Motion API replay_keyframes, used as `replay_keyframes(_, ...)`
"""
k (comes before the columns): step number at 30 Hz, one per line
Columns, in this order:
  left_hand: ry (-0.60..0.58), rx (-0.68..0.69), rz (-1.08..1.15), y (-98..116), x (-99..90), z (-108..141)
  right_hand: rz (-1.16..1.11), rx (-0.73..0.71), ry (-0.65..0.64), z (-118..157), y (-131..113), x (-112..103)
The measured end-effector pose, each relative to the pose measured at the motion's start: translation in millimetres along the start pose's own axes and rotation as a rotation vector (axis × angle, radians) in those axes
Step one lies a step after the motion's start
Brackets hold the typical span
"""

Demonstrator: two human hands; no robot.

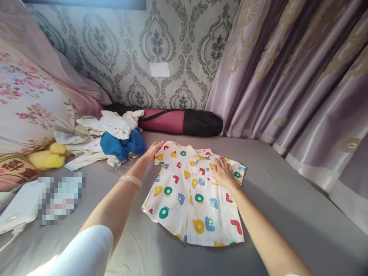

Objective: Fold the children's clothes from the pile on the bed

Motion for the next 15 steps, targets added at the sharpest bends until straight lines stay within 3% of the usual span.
replay_keyframes(4, -0.083, -0.166, 0.232, 3.9, -0.2, -4.6, 0.011, -0.002, 0.033, 0.0, -0.6, 1.4)
replay_keyframes(6, -0.06, -0.204, 0.236, 4.4, -3.5, -7.4, 0.012, -0.004, 0.048, 0.4, -0.8, 2.1)
replay_keyframes(10, -0.007, -0.153, 0.149, 3.1, -11.5, -11.1, 0.011, 0.001, 0.058, 2.4, -1.7, 0.5)
replay_keyframes(15, -0.028, -0.118, 0.101, 3.2, -15.2, -8.0, 0.004, -0.003, 0.057, 5.2, -4.1, -3.2)
Point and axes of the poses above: each hand's wrist, its own z-axis away from the middle knuckle, its own x-axis out of the palm, y = z × x, the point moved 2 cm from there along -z, towards the middle knuckle, and after that the axes turned 8 degrees about -y, right-handed, at the moved point
